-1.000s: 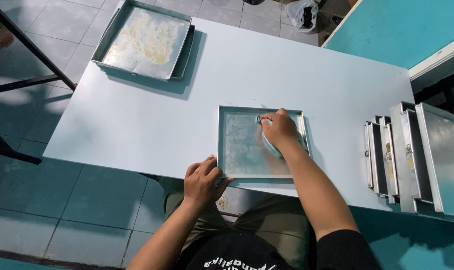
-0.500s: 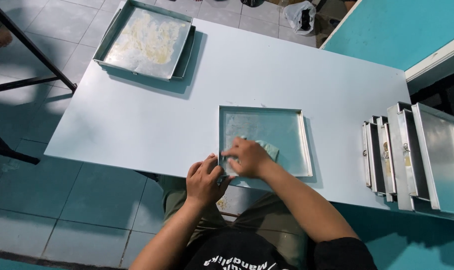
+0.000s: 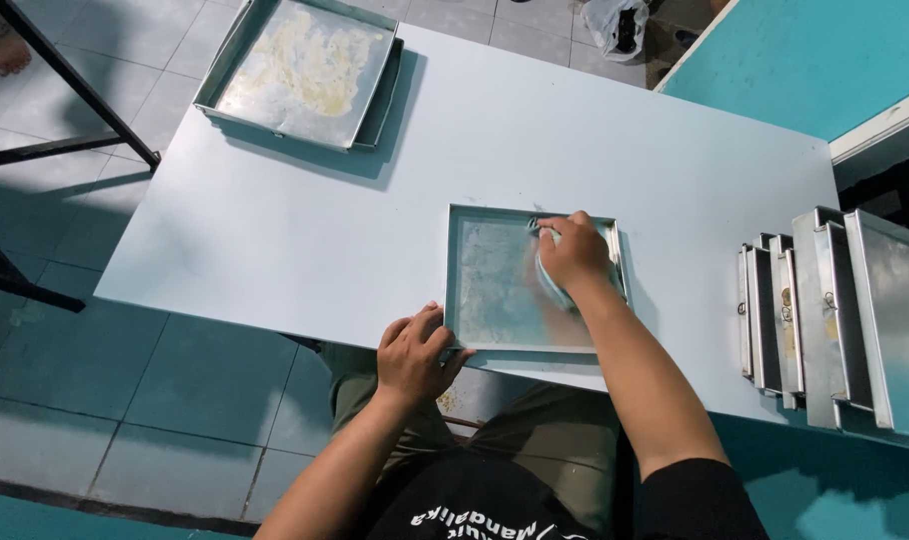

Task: The person wipes the inside of a rectangular metal tray with a cloth. They scrub the surface repeatedly to remove residue. Other similar trays are stacked nearby on the table.

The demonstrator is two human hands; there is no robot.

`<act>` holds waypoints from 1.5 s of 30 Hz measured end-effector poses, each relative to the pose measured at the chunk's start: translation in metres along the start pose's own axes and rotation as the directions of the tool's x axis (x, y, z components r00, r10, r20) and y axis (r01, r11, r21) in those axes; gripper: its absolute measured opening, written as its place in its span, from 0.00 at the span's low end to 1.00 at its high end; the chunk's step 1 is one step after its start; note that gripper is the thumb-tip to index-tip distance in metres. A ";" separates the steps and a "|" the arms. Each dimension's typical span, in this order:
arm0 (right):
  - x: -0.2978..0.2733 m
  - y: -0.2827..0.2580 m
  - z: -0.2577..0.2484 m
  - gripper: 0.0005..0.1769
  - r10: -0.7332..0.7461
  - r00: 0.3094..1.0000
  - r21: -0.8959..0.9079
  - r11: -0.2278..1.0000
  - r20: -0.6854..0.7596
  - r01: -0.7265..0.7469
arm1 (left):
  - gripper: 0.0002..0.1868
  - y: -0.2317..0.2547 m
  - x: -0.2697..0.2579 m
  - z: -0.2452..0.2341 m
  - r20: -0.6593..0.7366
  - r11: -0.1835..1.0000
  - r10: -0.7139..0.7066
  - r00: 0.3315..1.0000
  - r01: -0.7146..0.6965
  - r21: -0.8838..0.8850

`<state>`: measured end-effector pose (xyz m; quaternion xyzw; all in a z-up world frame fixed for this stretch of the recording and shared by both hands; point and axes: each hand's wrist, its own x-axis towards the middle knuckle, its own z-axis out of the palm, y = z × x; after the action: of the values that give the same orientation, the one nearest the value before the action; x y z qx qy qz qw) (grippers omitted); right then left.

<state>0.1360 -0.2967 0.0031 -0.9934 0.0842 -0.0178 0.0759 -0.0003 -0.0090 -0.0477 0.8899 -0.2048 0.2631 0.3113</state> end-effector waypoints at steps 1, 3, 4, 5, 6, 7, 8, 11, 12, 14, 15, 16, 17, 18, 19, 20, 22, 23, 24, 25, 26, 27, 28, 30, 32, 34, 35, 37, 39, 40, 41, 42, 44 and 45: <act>0.003 -0.003 0.004 0.16 0.004 1.000 0.002 1.000 -0.001 -0.004 | 0.17 0.001 0.001 -0.001 0.002 1.000 0.003 1.000 -0.003 -0.001; 0.008 -0.007 0.012 0.16 -0.019 1.000 0.039 0.999 -0.019 0.020 | 0.17 0.003 0.003 -0.002 -0.009 1.000 -0.007 1.000 0.008 0.011; -0.002 -0.017 0.008 0.16 -0.014 1.000 0.040 0.999 -0.021 0.015 | 0.17 0.004 0.003 -0.003 -0.007 1.000 -0.003 1.000 0.003 0.009; -0.012 -0.028 0.003 0.16 -0.118 0.993 0.082 0.990 -0.015 0.119 | 0.16 0.005 0.003 -0.003 0.008 1.000 -0.009 1.000 0.009 0.017; -0.021 -0.039 -0.001 0.15 -0.221 0.975 0.124 0.967 -0.014 0.221 | 0.16 0.005 0.002 -0.004 0.024 1.000 -0.015 1.000 0.015 0.025; -0.039 -0.055 -0.015 0.15 -0.220 0.975 0.124 0.967 -0.015 0.221 | 0.16 0.006 0.002 -0.005 0.024 1.000 -0.014 1.000 0.014 0.024; -0.056 -0.070 -0.029 0.14 -0.314 0.949 0.155 0.940 0.031 0.306 | 0.16 0.006 0.002 -0.006 0.023 1.000 -0.015 1.000 0.014 0.025; -0.085 -0.082 -0.016 0.13 -0.515 0.855 0.201 0.846 0.064 0.495 | 0.17 0.005 0.001 -0.006 0.030 1.000 -0.006 1.000 0.005 0.028; -0.090 -0.080 -0.003 0.12 -0.616 0.785 0.211 0.776 0.056 0.594 | 0.17 0.004 0.001 -0.005 0.039 1.000 0.003 0.999 -0.004 0.028; -0.095 -0.080 -0.010 0.12 -0.643 0.763 0.211 0.756 0.062 0.620 | 0.17 0.004 0.002 -0.008 0.048 0.999 0.010 0.999 -0.012 0.037; -0.097 -0.079 -0.012 0.12 -0.666 0.743 0.210 0.737 0.070 0.642 | 0.18 0.003 0.003 -0.009 0.058 0.999 0.019 0.998 -0.022 0.043; -0.095 -0.081 -0.018 0.12 -0.665 0.744 0.210 0.739 0.068 0.641 | 0.18 0.004 0.003 -0.011 0.059 0.999 0.022 0.998 -0.024 0.042; -0.091 -0.083 -0.024 0.12 -0.597 0.792 0.184 0.799 0.128 0.573 | 0.18 0.006 0.004 -0.012 0.062 0.999 0.016 0.998 -0.018 0.030; -0.087 -0.085 -0.030 0.12 -0.522 0.832 0.152 0.852 0.185 0.501 | 0.18 0.007 0.005 -0.014 0.065 1.000 0.011 0.998 -0.012 0.017; -0.078 -0.078 -0.034 0.12 -0.524 0.832 0.152 0.851 0.184 0.502 | 0.18 0.007 0.005 -0.014 0.063 1.000 0.011 0.998 -0.013 0.018; -0.069 -0.072 -0.037 0.12 -0.444 0.886 0.114 0.895 0.134 0.431 | 0.18 0.008 0.005 -0.015 0.076 1.000 0.002 0.997 -0.004 0.018; -0.047 -0.054 -0.034 0.13 -0.364 0.928 0.079 0.930 0.076 0.358 | 0.17 0.008 0.005 -0.014 0.085 1.000 -0.006 0.996 0.004 0.019; -0.034 -0.040 -0.027 0.14 -0.246 0.968 0.073 0.967 0.042 0.243 | 0.17 0.008 0.004 -0.012 0.060 1.000 -0.006 0.998 0.006 0.015; -0.022 -0.027 -0.020 0.16 -0.125 0.992 0.070 0.990 0.007 0.124 | 0.17 0.007 0.003 -0.010 0.036 1.000 -0.007 0.999 0.007 0.011; -0.010 -0.015 -0.007 0.16 -0.122 0.993 0.069 0.990 0.006 0.121 | 0.17 0.006 0.001 -0.008 0.037 1.000 -0.005 0.999 0.005 0.009; 0.002 -0.004 0.005 0.15 -0.048 0.999 0.053 0.997 -0.022 0.049 | 0.17 0.005 0.000 -0.006 0.033 1.000 -0.004 0.999 0.004 -0.001; 0.015 0.008 0.017 0.15 0.027 0.998 0.038 0.999 -0.053 -0.025 | 0.17 0.003 -0.001 -0.003 0.027 1.000 -0.001 1.000 0.002 -0.012; 0.012 0.007 0.019 0.15 0.032 0.998 0.036 0.999 -0.057 -0.030 | 0.17 0.005 0.001 -0.006 0.026 1.000 0.003 1.000 -0.002 -0.017; 0.006 0.003 0.024 0.16 -0.010 0.998 0.015 1.000 -0.069 0.011 | 0.16 0.008 0.002 -0.010 0.010 1.000 -0.012 1.000 0.012 -0.006; -0.008 -0.008 0.025 0.15 -0.090 0.993 0.064 0.993 -0.081 0.096 | 0.16 0.003 0.000 -0.004 0.009 1.000 -0.012 1.000 0.012 -0.002; -0.035 -0.031 0.017 0.15 -0.171 0.982 0.116 0.977 -0.084 0.180 | 0.16 0.002 -0.004 -0.002 0.017 1.000 -0.019 1.000 0.019 0.005; -0.051 -0.049 0.008 0.14 -0.231 0.972 0.178 0.955 -0.051 0.237 | 0.15 0.002 -0.003 -0.003 0.012 1.000 -0.017 1.000 0.017 -0.008; -0.077 -0.077 -0.003 0.14 -0.298 0.954 0.242 0.925 -0.020 0.293 | 0.14 0.003 -0.002 -0.004 0.004 1.000 -0.018 1.000 0.018 -0.017; -0.097 -0.098 -0.005 0.16 -0.383 0.921 0.249 0.901 0.071 0.355 | 0.15 0.003 -0.001 -0.005 -0.005 0.999 -0.021 1.000 0.020 -0.033; -0.095 -0.100 -0.001 0.16 -0.387 0.919 0.252 0.899 0.072 0.358 | 0.15 0.004 0.000 -0.008 -0.005 0.999 -0.024 1.000 0.023 -0.029; -0.092 -0.101 0.002 0.16 -0.365 0.928 0.241 0.909 0.071 0.339 | 0.15 0.006 0.002 -0.011 0.006 0.999 -0.022 1.000 0.022 -0.029; -0.090 -0.102 0.005 0.16 -0.343 0.937 0.230 0.919 0.070 0.320 | 0.15 0.007 0.004 -0.014 0.017 0.999 -0.020 1.000 0.021 -0.029; -0.075 -0.110 0.007 0.16 -0.300 0.952 0.176 0.942 0.065 0.285 | 0.15 0.005 0.001 -0.011 0.025 0.999 -0.023 0.999 0.024 -0.040; -0.067 -0.115 0.009 0.16 -0.257 0.965 0.124 0.961 0.057 0.249 | 0.16 0.003 0.001 -0.011 0.034 0.998 -0.025 0.999 0.026 -0.050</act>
<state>0.0895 -0.1717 0.0107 -0.9899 -0.0473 0.0037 0.1333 -0.0050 -0.0043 -0.0390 0.8886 -0.2053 0.2389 0.3334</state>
